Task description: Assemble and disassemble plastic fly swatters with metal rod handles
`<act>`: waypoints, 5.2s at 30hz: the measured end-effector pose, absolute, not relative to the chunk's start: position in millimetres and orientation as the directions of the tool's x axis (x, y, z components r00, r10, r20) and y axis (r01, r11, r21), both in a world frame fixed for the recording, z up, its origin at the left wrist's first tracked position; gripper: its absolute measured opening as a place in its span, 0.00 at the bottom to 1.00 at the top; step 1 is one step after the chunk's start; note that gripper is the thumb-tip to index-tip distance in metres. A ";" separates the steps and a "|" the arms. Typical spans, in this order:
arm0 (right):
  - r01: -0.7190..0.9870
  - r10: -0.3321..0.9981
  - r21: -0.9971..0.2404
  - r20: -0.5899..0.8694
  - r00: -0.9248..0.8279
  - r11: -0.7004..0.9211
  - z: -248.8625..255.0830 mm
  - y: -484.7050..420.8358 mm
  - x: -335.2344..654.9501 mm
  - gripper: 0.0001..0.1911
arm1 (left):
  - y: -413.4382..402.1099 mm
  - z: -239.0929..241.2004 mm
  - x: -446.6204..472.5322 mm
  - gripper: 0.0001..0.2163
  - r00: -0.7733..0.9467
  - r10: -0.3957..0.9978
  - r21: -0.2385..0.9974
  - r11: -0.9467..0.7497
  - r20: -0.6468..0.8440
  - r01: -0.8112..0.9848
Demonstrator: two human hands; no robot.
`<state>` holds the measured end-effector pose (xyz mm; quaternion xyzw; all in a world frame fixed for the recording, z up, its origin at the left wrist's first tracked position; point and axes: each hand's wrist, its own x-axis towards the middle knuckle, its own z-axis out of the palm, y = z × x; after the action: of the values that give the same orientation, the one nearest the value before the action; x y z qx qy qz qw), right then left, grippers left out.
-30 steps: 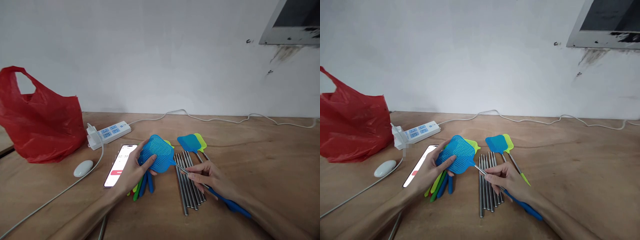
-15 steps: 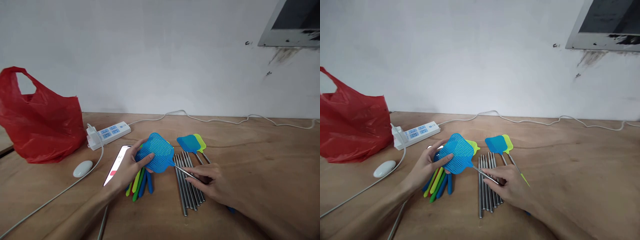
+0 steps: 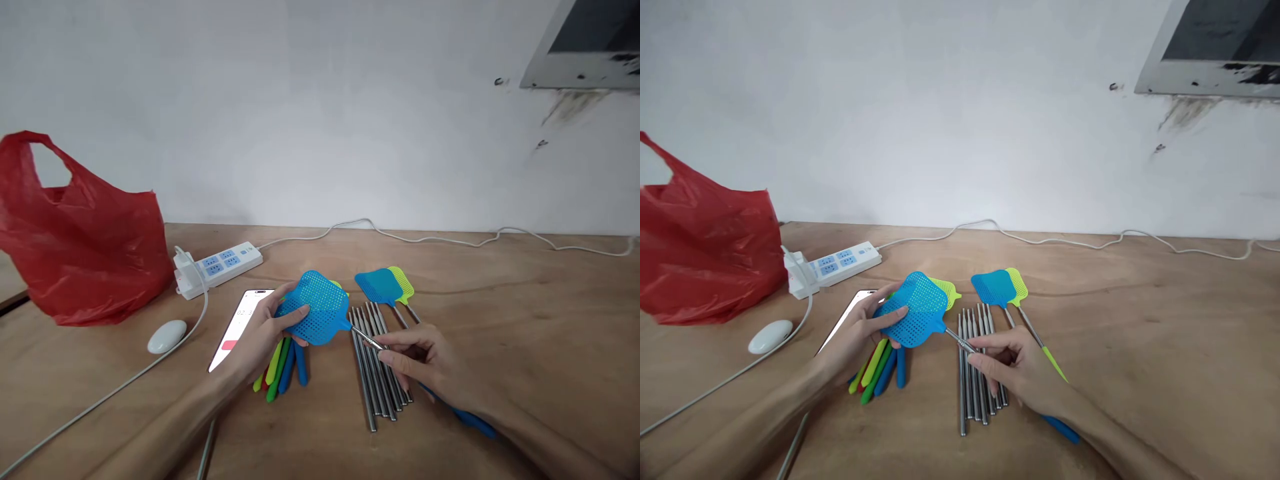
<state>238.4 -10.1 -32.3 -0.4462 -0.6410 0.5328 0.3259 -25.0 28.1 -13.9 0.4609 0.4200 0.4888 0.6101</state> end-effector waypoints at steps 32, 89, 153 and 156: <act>0.123 0.855 -0.990 -0.121 -0.503 -0.068 -30.0 -8.1 231.6 0.24 | 21.2 -19.2 -24.3 0.37 0.236 0.972 0.994 -0.019 -0.007 0.107; -0.528 0.978 -0.831 -0.085 -0.190 -0.175 -49.0 -3.7 220.8 0.12 | 0.5 -25.9 -9.6 0.17 0.698 0.713 0.924 -0.219 -0.067 0.313; -0.529 0.986 -0.847 -0.134 0.101 -0.061 -55.8 1.1 219.5 0.18 | 4.5 -32.1 -11.9 0.15 0.596 0.802 0.723 -0.433 0.036 0.538; -0.506 0.988 -0.859 -0.132 0.080 -0.074 -55.3 -2.6 216.0 0.19 | 5.1 -32.3 -12.1 0.16 0.613 0.790 0.726 -0.436 0.024 0.532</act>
<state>216.0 -2.6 -55.3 -0.4062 -0.2964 0.6100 0.6125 -12.1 5.1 -32.3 0.8271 0.3995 0.1838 0.3501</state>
